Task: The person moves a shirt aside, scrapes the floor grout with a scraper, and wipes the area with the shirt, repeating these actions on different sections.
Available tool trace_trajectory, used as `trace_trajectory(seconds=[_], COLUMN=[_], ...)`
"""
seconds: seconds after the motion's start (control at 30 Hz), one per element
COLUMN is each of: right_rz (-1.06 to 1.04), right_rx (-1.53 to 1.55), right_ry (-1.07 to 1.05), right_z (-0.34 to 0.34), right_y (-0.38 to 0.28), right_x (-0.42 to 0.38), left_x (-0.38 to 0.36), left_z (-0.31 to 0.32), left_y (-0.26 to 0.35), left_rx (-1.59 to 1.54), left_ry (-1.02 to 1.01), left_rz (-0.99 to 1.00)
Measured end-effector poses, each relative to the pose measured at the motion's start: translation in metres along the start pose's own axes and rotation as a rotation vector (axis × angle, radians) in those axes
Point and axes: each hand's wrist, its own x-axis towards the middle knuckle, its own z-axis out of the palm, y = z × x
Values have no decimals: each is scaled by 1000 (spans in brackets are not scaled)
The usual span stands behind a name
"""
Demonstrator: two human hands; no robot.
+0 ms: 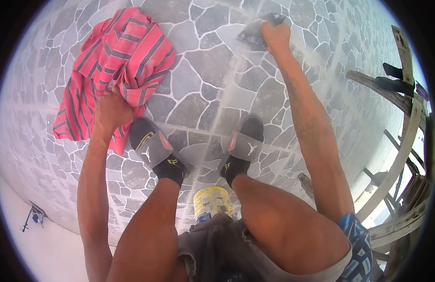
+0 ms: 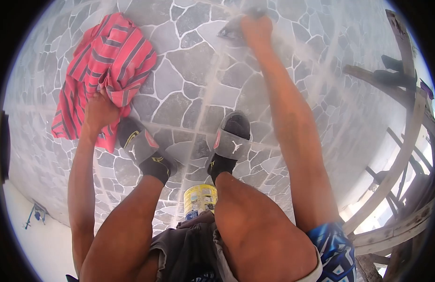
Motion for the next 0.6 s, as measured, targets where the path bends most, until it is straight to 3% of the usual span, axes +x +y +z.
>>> trace_trajectory(seconds=[0.03, 0.17, 0.27, 0.4, 0.6], right_rz=[54, -286, -341, -103, -202], right_rx=[-69, -6, 155, 65, 151], right_ry=[-16, 144, 80, 99, 83], right_z=[0, 6, 1, 9, 6], right_y=[-6, 28, 26, 19, 29], right_x=[11, -2, -26, 21, -19], left_x=[1, 4, -2, 3, -1], left_z=[1, -4, -2, -1, -3], left_y=[-1, -1, 3, 1, 3], left_rx=[11, 11, -20, 4, 12], left_ry=[0, 29, -21, -35, -27], left_rz=[8, 9, -36, -24, -31])
